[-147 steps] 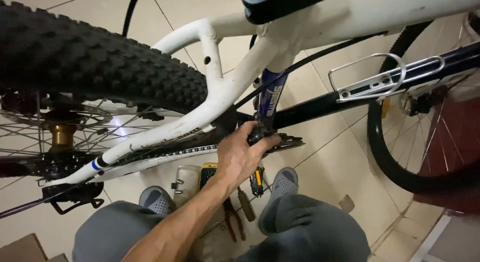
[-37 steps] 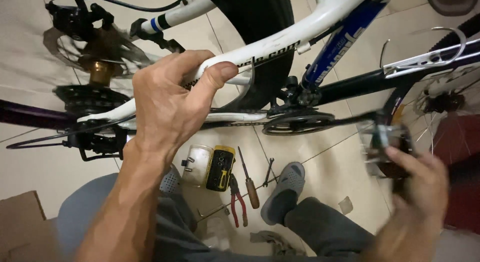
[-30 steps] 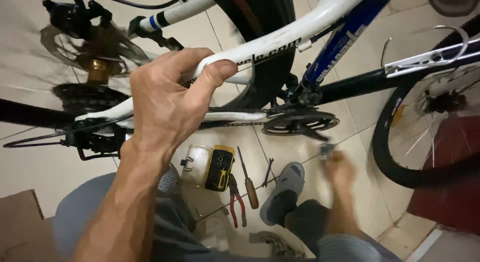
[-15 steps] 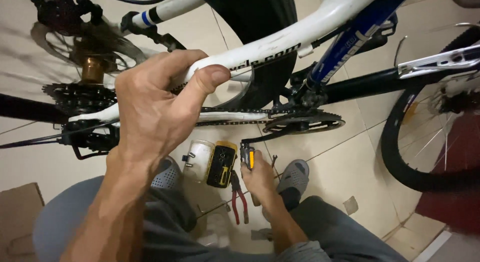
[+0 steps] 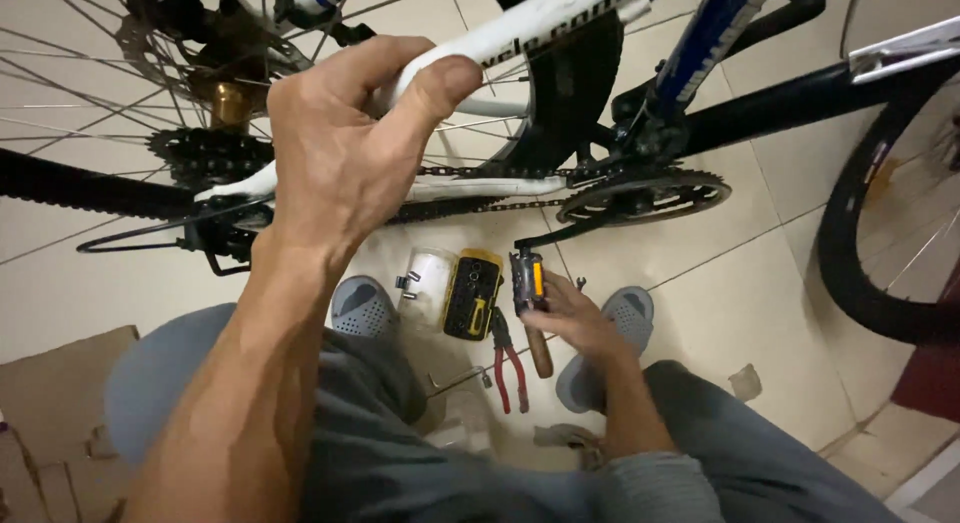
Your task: The person uses a screwdriver and a power drill to remove the crank arm and chainring from a bicycle. They then use a wrench to tighten the bottom bracket bolts.
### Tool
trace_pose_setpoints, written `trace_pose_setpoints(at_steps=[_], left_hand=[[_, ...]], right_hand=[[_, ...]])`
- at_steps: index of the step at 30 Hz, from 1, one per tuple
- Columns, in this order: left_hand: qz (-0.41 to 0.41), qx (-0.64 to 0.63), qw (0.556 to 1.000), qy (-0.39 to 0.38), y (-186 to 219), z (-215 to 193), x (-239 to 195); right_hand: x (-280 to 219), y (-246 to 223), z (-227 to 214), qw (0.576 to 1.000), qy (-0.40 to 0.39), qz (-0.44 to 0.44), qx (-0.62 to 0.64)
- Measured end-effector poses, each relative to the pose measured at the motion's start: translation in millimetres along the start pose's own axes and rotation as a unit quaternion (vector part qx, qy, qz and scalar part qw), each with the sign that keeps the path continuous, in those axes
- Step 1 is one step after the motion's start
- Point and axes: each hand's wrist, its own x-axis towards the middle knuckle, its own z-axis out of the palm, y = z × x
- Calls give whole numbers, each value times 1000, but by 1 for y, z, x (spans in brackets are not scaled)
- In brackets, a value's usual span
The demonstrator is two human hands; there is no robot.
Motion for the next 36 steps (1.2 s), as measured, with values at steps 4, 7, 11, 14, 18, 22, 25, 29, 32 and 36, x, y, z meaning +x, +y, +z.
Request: trace_pose_setpoints(at_steps=[4, 7, 11, 14, 18, 22, 25, 29, 32, 36], left_hand=[[30, 43, 999, -3, -1, 0, 0], [15, 57, 998, -12, 8, 0, -2], [230, 179, 947, 134, -2, 12, -14], [307, 137, 936, 104, 4, 27, -29], [173, 92, 975, -106, -2, 65, -55], [19, 92, 959, -266, 0, 97, -69], [-68, 73, 949, -300, 14, 113, -62], [-52, 45, 964, -256, 21, 134, -53], [-58, -38, 976, -205, 20, 148, -46], [-118, -74, 969, -206, 20, 167, -39]], right_hand=[[12, 48, -5, 991, -28, 98, -91], [20, 80, 25, 984, 21, 171, -36], [86, 163, 47, 973, 10, 192, -128], [102, 174, 60, 957, 51, 170, -230], [124, 187, 71, 936, 102, 164, -294], [135, 185, 60, 955, 106, 187, -204], [89, 141, 32, 974, 149, 169, 23], [27, 65, -17, 976, 176, 126, 29], [36, 102, -48, 923, 375, -73, 36], [-43, 55, -77, 887, 435, -145, -55]])
